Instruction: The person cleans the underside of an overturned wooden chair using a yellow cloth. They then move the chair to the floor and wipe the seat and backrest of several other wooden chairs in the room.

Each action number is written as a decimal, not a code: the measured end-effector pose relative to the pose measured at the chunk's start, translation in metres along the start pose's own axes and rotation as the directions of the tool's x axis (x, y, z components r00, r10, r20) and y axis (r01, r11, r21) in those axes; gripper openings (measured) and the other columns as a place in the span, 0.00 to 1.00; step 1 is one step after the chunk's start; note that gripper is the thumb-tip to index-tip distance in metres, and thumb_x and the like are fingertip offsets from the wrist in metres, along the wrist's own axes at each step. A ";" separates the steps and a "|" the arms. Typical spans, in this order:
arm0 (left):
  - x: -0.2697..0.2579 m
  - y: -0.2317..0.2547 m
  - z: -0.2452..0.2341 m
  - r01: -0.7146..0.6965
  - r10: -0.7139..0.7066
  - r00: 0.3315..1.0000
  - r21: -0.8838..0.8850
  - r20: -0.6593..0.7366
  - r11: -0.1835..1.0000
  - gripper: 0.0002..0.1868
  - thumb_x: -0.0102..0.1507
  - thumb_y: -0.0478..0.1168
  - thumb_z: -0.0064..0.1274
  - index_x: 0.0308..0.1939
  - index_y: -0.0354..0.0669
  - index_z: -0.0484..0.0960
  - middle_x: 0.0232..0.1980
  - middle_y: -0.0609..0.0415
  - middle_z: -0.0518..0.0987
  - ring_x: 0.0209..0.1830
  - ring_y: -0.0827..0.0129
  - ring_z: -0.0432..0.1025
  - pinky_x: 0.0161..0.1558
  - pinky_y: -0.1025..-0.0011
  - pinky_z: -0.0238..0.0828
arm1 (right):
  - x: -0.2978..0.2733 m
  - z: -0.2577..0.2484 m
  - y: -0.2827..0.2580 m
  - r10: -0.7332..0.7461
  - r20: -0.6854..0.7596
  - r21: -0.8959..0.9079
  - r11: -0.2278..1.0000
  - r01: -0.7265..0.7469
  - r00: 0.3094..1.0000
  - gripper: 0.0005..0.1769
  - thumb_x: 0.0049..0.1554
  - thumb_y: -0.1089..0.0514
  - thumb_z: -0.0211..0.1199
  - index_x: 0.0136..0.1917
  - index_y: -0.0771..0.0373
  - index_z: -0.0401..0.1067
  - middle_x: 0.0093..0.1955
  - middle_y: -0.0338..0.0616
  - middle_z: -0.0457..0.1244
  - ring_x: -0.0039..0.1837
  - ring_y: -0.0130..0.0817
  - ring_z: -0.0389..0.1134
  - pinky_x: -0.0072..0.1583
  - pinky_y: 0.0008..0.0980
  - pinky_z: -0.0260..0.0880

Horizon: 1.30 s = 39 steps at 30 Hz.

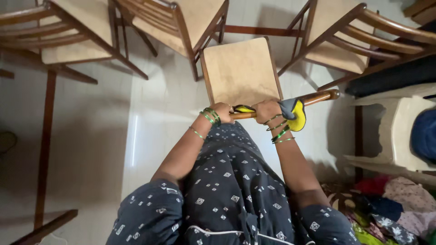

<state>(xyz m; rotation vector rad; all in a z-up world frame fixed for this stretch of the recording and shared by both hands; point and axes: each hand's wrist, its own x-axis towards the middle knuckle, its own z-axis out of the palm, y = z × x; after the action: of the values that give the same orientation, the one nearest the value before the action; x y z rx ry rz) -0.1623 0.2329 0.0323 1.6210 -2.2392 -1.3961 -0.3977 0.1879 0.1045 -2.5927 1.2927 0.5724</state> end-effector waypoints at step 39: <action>-0.614 -0.158 0.230 0.624 -0.867 0.440 -0.613 -0.235 0.484 0.21 0.49 0.50 0.69 0.46 0.55 0.89 0.43 0.48 0.85 0.43 0.54 0.80 0.48 0.58 0.76 | -0.073 0.072 -0.554 -0.900 -0.066 -0.144 0.435 0.889 0.430 0.18 0.39 0.52 0.73 0.45 0.52 0.78 0.44 0.43 0.71 0.52 0.45 0.72 0.56 0.45 0.67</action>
<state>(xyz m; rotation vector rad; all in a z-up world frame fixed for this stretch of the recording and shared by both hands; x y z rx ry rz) 0.1156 0.8470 0.0595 2.5456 -0.7154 -1.1675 -0.0131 0.5986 0.0678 -2.8900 -0.2847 0.2178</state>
